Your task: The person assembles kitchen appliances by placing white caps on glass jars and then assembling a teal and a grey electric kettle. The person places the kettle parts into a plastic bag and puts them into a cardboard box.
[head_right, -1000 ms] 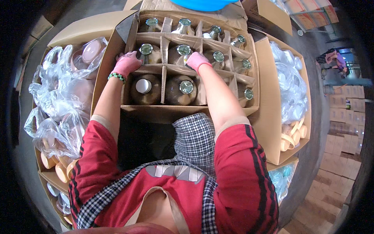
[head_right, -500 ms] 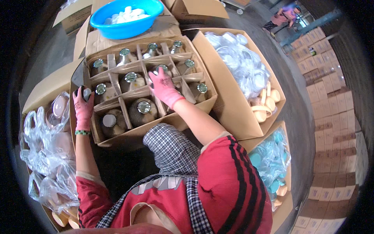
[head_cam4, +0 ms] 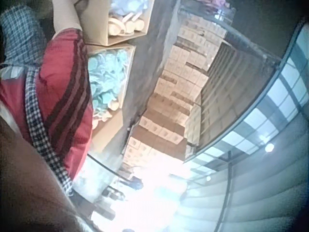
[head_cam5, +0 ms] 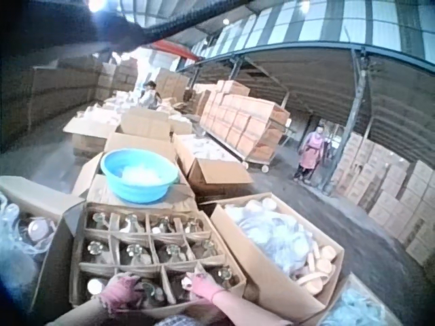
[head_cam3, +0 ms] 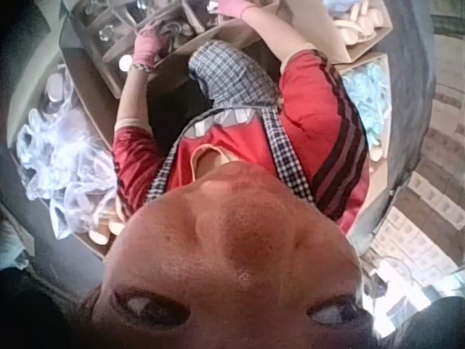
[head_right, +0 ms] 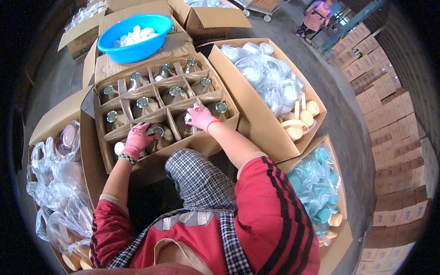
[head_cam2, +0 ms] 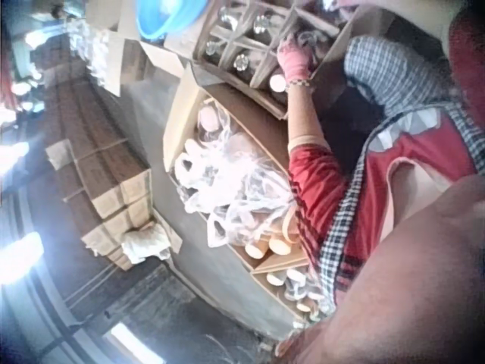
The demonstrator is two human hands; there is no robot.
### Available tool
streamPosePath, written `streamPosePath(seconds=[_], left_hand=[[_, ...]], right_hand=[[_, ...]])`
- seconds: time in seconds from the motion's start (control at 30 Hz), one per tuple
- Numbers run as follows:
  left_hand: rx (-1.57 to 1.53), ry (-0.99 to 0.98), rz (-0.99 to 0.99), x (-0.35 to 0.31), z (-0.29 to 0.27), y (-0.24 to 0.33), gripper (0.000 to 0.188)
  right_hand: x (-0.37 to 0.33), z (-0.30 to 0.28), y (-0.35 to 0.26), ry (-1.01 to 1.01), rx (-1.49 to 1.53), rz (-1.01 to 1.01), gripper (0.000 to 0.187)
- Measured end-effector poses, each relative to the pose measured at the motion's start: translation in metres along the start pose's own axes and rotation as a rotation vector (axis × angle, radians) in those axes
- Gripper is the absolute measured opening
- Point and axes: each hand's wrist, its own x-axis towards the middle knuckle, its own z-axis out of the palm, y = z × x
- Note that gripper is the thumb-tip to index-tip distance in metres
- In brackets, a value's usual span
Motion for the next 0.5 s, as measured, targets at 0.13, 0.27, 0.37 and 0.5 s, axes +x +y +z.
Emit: streamPosePath(seconds=[0.13,0.27,0.37,0.5], left_hand=[[0.120,0.066,0.013,0.003,0.011,0.010,0.045],[-0.135,0.210,-0.103,0.008,-0.001,0.018,0.048],[-0.178,0.289,-0.048,0.008,0.002,0.008,0.048],[0.055,0.098,0.001,0.011,0.013,0.008,0.043]], right_hand=[[0.010,0.001,-0.009,-0.039,-0.151,0.030,0.050],[0.012,0.001,-0.014,0.045,-0.184,-0.144,0.059],[0.025,-0.005,-0.017,-0.124,-0.187,-0.143,0.054],[0.039,0.001,-0.033,-0.024,-0.067,0.224,0.032]])
